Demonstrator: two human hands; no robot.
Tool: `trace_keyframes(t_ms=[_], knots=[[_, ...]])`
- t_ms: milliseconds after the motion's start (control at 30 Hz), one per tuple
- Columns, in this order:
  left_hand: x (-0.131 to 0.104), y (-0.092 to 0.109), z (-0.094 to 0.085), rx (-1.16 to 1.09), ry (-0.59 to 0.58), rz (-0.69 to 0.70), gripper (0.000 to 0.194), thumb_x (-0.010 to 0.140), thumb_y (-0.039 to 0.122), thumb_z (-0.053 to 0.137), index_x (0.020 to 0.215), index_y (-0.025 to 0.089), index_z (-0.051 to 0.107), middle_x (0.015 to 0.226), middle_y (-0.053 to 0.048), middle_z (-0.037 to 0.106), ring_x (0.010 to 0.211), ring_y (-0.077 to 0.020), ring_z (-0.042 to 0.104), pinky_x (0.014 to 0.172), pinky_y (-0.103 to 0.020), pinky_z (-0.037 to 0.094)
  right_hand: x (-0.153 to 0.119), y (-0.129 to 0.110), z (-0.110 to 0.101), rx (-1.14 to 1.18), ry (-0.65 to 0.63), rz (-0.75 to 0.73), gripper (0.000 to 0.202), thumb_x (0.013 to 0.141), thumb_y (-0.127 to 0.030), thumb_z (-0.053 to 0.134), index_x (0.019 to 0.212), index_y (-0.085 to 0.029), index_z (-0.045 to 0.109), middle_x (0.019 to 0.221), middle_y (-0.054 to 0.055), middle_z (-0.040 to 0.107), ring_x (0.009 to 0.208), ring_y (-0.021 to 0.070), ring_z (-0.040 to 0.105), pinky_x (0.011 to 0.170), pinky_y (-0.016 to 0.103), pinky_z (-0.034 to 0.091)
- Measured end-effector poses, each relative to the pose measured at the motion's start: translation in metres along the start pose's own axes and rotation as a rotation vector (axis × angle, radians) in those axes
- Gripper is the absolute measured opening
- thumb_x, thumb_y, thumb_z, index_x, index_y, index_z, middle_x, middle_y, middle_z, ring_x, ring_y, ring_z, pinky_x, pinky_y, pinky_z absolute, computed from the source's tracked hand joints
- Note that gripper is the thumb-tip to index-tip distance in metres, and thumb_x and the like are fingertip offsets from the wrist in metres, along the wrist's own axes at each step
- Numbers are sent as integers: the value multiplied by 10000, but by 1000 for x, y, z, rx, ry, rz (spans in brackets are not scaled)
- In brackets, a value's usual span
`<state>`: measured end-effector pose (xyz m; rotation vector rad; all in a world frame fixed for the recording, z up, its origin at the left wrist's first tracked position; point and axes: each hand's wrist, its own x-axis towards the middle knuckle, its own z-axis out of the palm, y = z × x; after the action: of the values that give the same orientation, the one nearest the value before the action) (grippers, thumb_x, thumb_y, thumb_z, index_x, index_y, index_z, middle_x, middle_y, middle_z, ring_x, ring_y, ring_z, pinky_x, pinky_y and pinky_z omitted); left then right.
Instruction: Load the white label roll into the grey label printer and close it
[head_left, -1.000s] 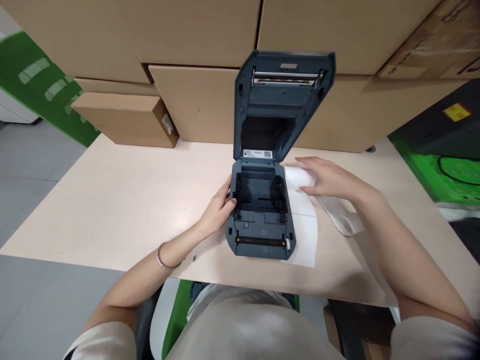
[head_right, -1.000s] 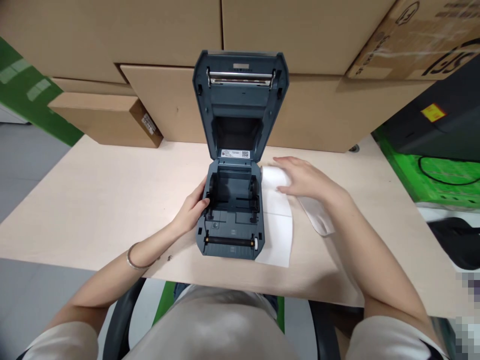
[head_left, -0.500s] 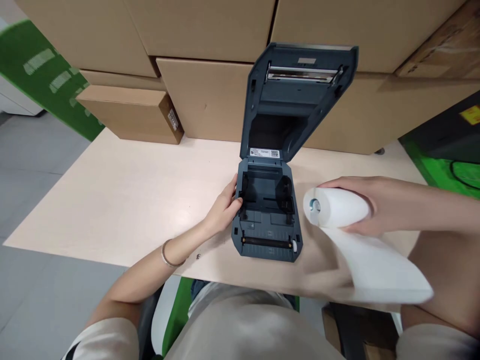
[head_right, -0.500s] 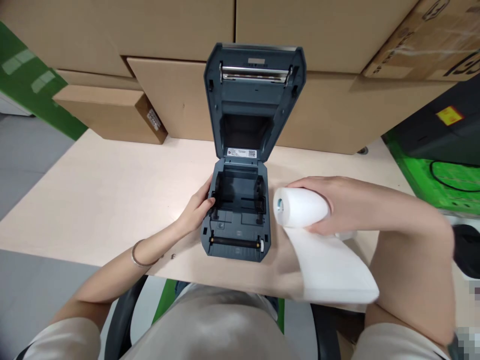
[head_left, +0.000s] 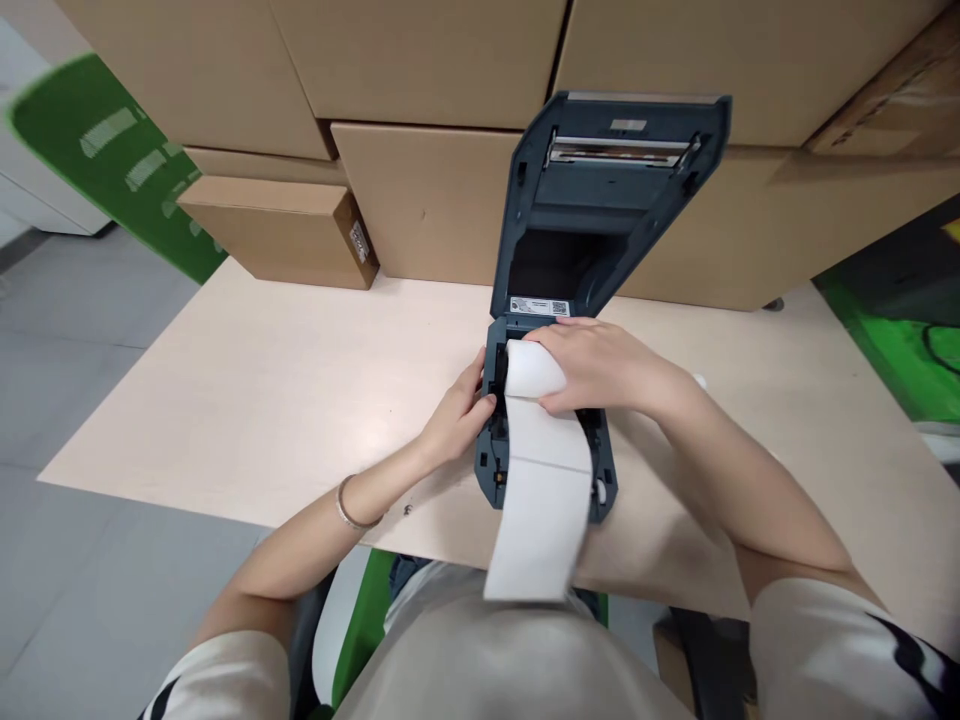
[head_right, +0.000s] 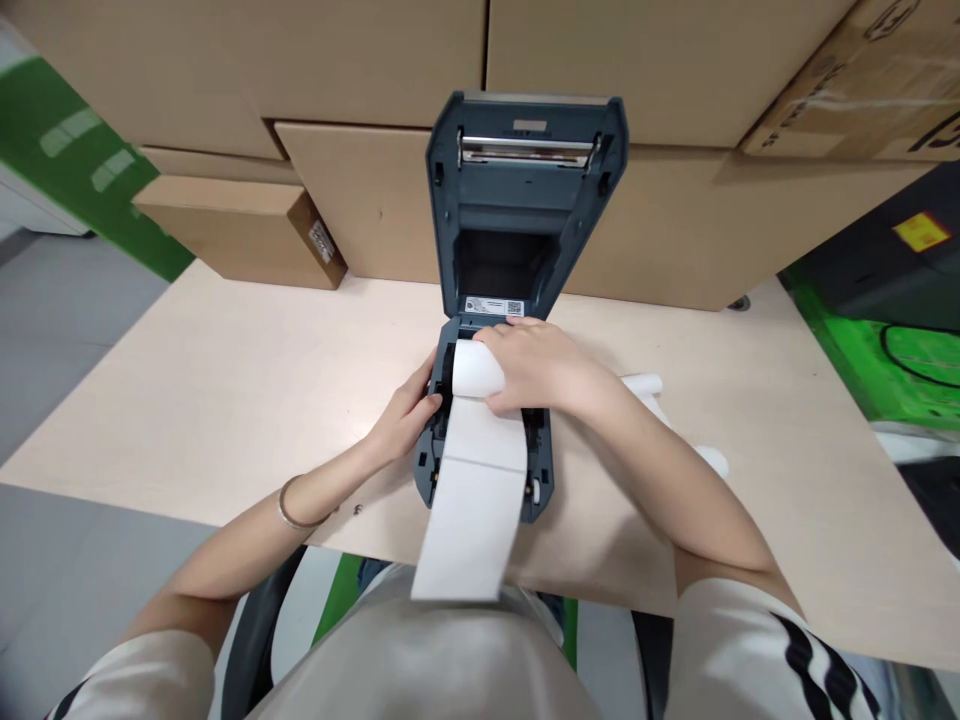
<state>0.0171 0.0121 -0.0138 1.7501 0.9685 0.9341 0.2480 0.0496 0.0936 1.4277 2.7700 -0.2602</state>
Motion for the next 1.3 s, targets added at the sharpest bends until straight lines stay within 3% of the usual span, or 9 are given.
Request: trace_keyframes(t_ms=[167,267,367,467,633,867,1000,1133,1300], knots=[[-1,-1,1,-30,-6,4,711,965,288,508,1631,230,265,1710,-70,297,1597,-312,265,1333,-522,206,9,-1,22,-49,-20,-43,607,695,-357,741,1263,-170,635,1180,122,735,1155,339,676,1195,552,373],[-1,0,1,-25,-7,-7,711,970,294,503,1633,213,259,1710,-85,293,1593,-313,275,1331,-523,207,-6,-18,25,-96,116,-66,620,809,-308,686,1380,-88,586,1352,209,653,1291,377,598,1238,599,304],[-1,2,1,-26,-10,-7,702,978,306,499,1632,210,262,1701,-93,317,1581,-308,307,1327,-519,221,-38,-51,30,-116,281,-41,497,965,-284,513,1407,-71,591,1442,230,602,1334,383,571,1172,606,413],[-1,4,0,-20,-6,10,692,988,331,502,1627,194,274,1695,-108,328,1578,-302,315,1329,-509,217,-77,-87,42,-105,379,-24,472,999,-352,466,1358,-113,658,1381,188,663,1211,356,665,984,544,583],[-1,6,0,-26,5,9,669,1003,351,500,1622,215,287,1707,-95,300,1591,-305,283,1332,-522,198,-111,-114,62,-65,336,-65,595,955,-553,495,1390,-178,655,1455,156,614,1345,392,590,1039,591,573],[0,5,2,-90,25,18,670,1008,447,535,1603,225,323,1680,-108,360,1559,-325,342,1307,-522,265,-113,-106,60,-32,322,-103,576,983,-504,493,1348,-94,668,1442,194,614,1332,404,600,1011,593,594],[-2,-4,3,-151,18,15,693,998,521,560,1592,248,332,1666,-120,375,1513,-342,402,1261,-536,335,-115,-88,34,101,368,-119,406,997,-428,518,1261,-188,712,1340,122,702,1239,321,673,978,520,619],[-4,-8,3,-183,-4,13,699,1000,548,554,1596,273,315,1669,-115,355,1487,-330,423,1246,-523,356,-96,-39,-14,150,626,124,225,1007,-364,527,1092,-285,719,1148,49,763,1094,266,719,920,465,603],[-8,-3,4,-217,-43,-3,777,982,542,591,1625,285,238,1716,-101,256,1567,-336,294,1300,-540,263,-56,8,-44,27,894,291,261,953,-358,608,1123,-176,686,1162,105,722,1146,293,666,983,480,544]])
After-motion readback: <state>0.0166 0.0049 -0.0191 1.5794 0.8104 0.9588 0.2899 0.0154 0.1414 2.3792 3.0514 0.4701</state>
